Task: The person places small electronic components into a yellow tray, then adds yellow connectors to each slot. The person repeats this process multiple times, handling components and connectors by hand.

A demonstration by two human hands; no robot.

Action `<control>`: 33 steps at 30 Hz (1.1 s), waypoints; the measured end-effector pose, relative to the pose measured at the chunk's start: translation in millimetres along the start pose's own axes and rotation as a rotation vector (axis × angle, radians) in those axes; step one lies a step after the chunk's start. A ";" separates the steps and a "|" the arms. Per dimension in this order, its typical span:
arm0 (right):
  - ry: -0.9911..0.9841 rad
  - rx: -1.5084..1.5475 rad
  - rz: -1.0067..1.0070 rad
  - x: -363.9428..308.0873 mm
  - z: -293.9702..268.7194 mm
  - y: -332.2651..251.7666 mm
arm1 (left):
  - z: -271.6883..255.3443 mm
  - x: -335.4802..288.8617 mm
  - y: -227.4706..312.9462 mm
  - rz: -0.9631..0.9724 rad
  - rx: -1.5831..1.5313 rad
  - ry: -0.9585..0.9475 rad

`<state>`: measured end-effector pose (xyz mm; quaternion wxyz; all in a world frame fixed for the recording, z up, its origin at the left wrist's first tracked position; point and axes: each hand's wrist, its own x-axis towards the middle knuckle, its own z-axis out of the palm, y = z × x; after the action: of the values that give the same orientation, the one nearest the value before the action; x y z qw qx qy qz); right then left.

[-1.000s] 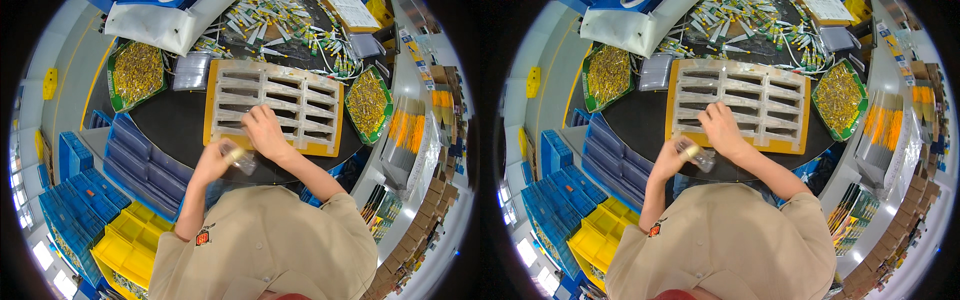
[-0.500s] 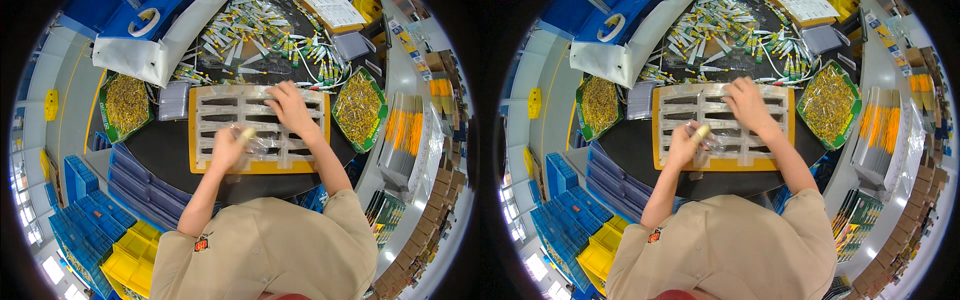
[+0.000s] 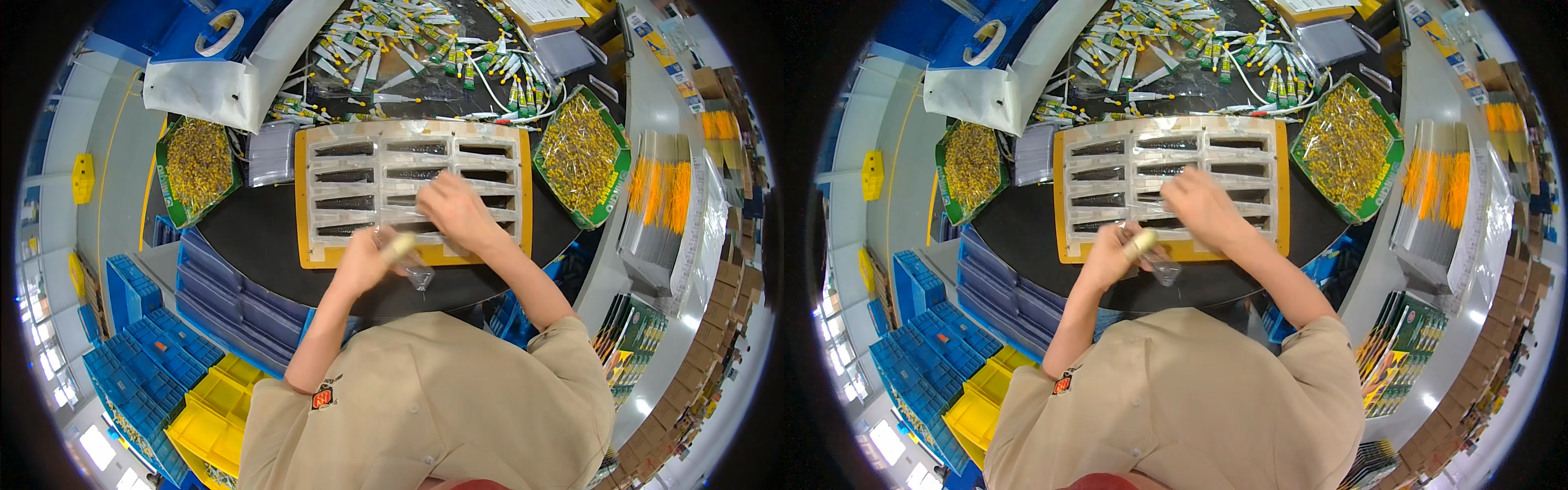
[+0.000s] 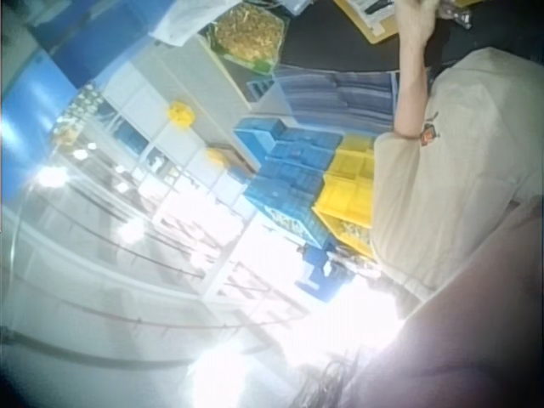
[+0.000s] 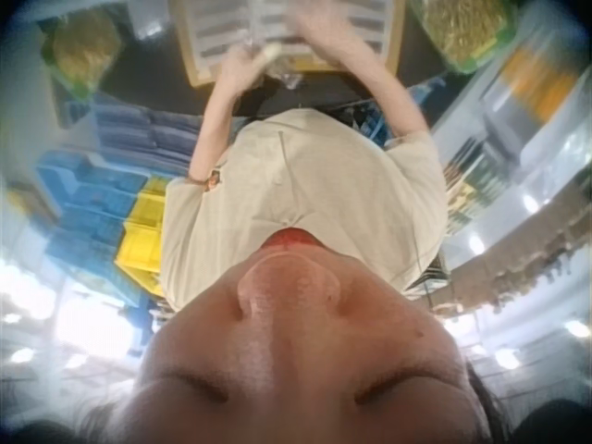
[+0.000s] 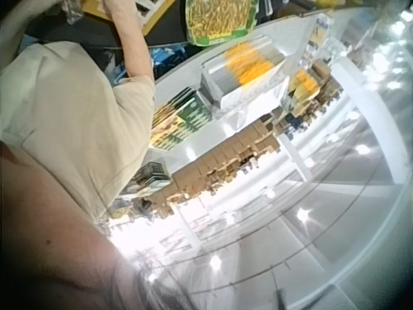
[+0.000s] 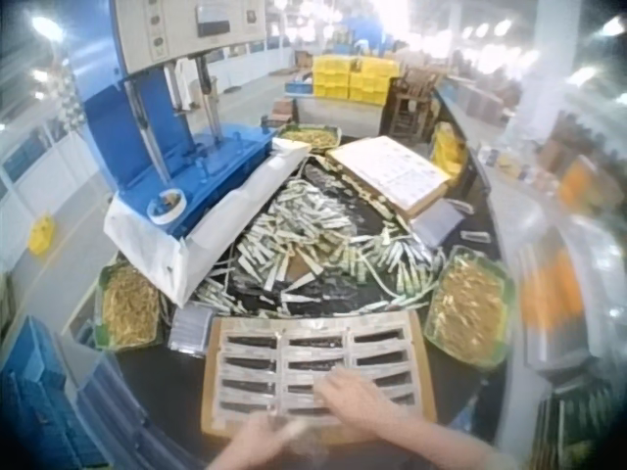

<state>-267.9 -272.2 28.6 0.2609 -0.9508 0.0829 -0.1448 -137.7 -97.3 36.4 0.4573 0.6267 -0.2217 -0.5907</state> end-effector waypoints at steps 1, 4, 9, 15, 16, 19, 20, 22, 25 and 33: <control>0.125 -0.229 0.077 -2.8 0.3 -1.5 | 3.4 -3.2 -2.3 0.010 0.023 -0.082; 0.209 0.068 0.081 -13.5 0.5 -9.0 | 5.8 -9.3 -11.1 0.113 -0.128 0.064; 0.040 0.123 0.076 -34.7 10.0 -24.2 | 16.7 -21.9 -17.0 -0.052 -0.013 -0.003; -0.108 0.563 0.192 -41.3 -21.3 1.0 | 27.0 15.3 27.0 0.139 0.197 0.240; 0.031 0.474 0.149 -34.5 -29.5 10.2 | 31.8 28.7 33.3 0.194 0.108 0.242; 0.110 0.126 0.204 -8.0 -67.2 58.3 | 46.1 55.9 39.1 0.137 0.052 -0.106; 0.108 -0.137 0.225 -5.4 -76.0 68.2 | 52.3 60.2 37.6 0.181 -0.038 -0.236; 0.257 -0.284 0.297 -8.8 -79.2 75.4 | 60.6 71.6 35.4 0.244 -0.069 -0.160; 0.060 0.251 0.279 -26.6 -70.7 69.5 | 72.6 87.5 33.0 0.480 -0.182 0.113; -0.027 -0.336 0.474 -37.5 -63.2 64.0 | -76.7 22.7 31.4 0.701 0.896 0.834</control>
<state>-328.7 -347.6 38.6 0.1272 -0.9367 0.3222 -0.0512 -52.5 -107.1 41.5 0.3653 0.8205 -0.4386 0.0290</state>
